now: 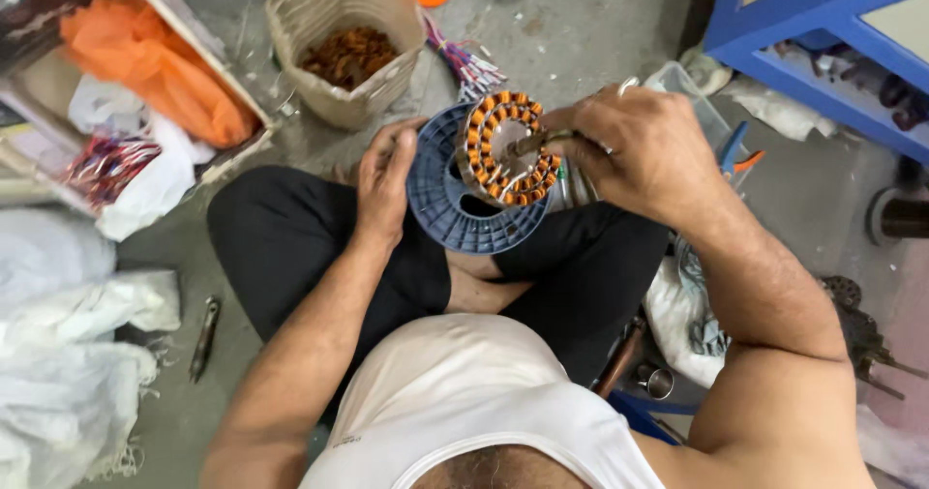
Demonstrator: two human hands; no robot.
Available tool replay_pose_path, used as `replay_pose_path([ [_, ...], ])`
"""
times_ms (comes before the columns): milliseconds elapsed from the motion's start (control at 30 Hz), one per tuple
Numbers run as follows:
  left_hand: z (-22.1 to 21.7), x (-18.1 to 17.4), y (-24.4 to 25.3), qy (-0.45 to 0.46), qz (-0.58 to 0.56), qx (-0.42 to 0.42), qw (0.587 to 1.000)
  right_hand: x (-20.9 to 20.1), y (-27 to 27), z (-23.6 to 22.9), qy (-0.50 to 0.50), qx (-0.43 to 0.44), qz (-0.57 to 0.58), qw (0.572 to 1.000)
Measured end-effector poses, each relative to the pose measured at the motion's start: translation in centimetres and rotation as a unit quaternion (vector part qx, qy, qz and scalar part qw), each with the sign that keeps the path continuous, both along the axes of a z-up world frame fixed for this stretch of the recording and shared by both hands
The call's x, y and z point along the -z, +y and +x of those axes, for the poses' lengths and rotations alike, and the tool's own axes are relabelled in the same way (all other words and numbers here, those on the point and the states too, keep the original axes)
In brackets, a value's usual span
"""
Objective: The person sits on the floor and assembles an electrical stator by inserting and securing multi-colored wires into the copper windings. They use scissors to trim the wires and a small metal tool to tuck and secure the connections within the stator slots.
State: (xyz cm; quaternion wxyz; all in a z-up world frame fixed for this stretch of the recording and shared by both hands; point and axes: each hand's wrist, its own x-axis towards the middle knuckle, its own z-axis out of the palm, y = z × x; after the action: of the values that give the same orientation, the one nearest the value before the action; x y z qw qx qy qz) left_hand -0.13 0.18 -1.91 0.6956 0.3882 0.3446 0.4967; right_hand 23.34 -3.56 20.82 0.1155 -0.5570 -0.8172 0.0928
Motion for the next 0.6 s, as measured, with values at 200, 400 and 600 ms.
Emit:
replay_pose_path([
  [200, -0.4, -0.2, -0.2, 0.054, 0.016, -0.017, 0.998, 0.6, -0.5, -3.1, -0.020, -0.074, 0.007, 0.997],
  [400, -0.1, -0.3, 0.0, 0.001, 0.017, 0.003, 1.000, 1.2, -0.8, -4.2, -0.063, -0.073, -0.005, 0.995],
  [600, -0.3, -1.4, -0.7, -0.015, -0.003, 0.003, 1.000, 1.6, 0.7, 0.6, 0.098, -0.012, -0.027, 0.995],
])
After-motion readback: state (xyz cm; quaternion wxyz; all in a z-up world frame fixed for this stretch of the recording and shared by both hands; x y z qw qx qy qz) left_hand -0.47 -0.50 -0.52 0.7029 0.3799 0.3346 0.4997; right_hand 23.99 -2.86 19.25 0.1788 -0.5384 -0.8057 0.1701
